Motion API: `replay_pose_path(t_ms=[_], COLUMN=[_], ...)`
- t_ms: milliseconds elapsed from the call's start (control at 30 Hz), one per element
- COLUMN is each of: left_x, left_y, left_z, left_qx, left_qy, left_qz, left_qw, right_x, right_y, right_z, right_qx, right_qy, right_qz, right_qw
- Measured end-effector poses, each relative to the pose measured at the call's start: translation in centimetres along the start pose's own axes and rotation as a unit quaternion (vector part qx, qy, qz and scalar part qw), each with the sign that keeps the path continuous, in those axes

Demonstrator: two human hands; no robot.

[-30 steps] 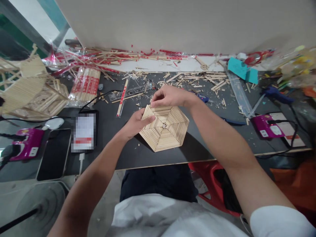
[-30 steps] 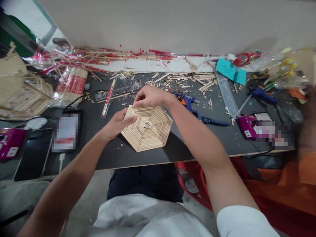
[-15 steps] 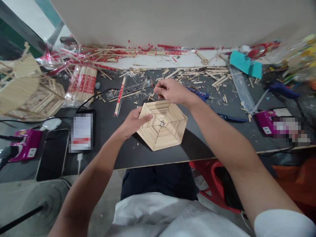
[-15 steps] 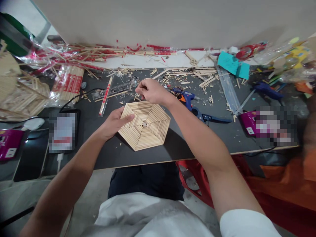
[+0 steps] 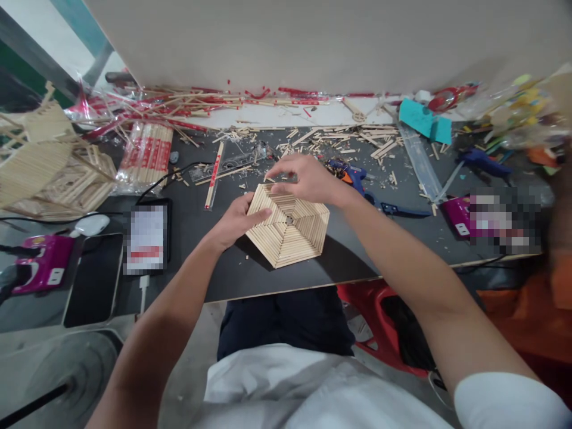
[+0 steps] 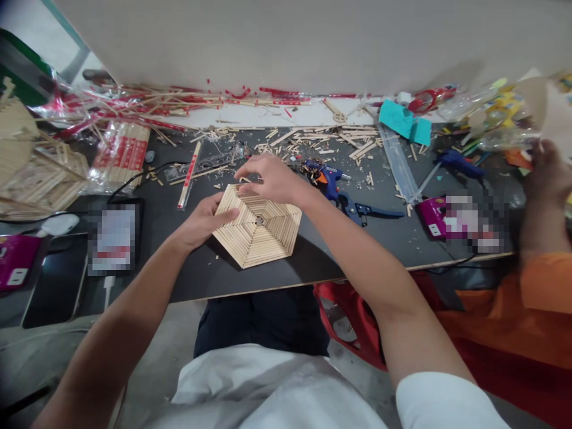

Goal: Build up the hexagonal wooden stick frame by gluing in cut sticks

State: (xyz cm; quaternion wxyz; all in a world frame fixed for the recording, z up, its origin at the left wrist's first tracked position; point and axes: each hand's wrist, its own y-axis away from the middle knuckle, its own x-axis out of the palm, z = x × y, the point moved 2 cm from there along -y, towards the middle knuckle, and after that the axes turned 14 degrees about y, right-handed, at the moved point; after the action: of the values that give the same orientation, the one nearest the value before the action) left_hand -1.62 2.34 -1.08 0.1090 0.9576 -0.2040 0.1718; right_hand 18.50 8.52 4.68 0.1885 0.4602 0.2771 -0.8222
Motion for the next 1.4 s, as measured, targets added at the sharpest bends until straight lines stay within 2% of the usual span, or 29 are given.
replay_pose_path(t_ms=[33, 100, 200, 267, 433, 500, 700, 867, 967, 1100, 1200, 1400], left_x=[-0.1, -0.3, -0.3, -0.2, 0.0, -0.2, -0.8, -0.9, -0.8, -0.6, -0.6, -1.2], left_y=[0.0, 0.1, 0.0, -0.1, 0.0, 0.2, 0.4, 0.2, 0.0, -0.3, -0.3, -0.1], left_z=[0.0, 0.0, -0.1, 0.0, -0.2, -0.3, -0.7, -0.7, -0.8, -0.7, -0.6, -0.9], left_qx=[-0.004, -0.013, -0.019, -0.021, -0.037, -0.049, -0.053, -0.04, -0.021, -0.004, 0.013, 0.095], left_qy=[-0.001, -0.002, -0.006, -0.007, 0.015, 0.031, 0.054, 0.052, 0.018, -0.017, -0.016, 0.03], left_qz=[0.002, 0.009, 0.007, -0.004, -0.028, -0.038, -0.062, -0.067, -0.076, -0.091, -0.127, -0.239], left_qw=[1.0, 1.0, 1.0, 1.0, 0.999, 0.998, 0.995, 0.996, 0.997, 0.996, 0.992, 0.966], right_x=[0.4, 1.2, 1.9, 2.0, 1.0, 0.8, 1.1, 1.6, 2.1, 2.4, 2.4, 2.5], right_y=[0.0, -0.2, -0.3, 0.1, 3.1, 4.7, 7.5, 7.8, 8.0, 8.0, 7.8, 7.5], right_z=[0.3, 0.3, -0.7, -1.6, -3.0, -3.2, -3.1, -2.9, -3.0, -3.2, -3.3, -3.0], right_qx=[-0.009, 0.016, 0.073, 0.086, 0.089, 0.081, 0.13, 0.153, 0.2, 0.216, 0.234, 0.261], right_qy=[-0.011, -0.034, -0.04, -0.026, 0.027, 0.048, 0.034, 0.054, 0.045, 0.021, -0.007, -0.09], right_qz=[0.007, 0.005, -0.015, -0.036, -0.128, -0.143, -0.111, -0.056, -0.049, -0.046, -0.049, -0.06], right_qw=[1.0, 0.999, 0.996, 0.995, 0.987, 0.985, 0.985, 0.985, 0.978, 0.975, 0.971, 0.959])
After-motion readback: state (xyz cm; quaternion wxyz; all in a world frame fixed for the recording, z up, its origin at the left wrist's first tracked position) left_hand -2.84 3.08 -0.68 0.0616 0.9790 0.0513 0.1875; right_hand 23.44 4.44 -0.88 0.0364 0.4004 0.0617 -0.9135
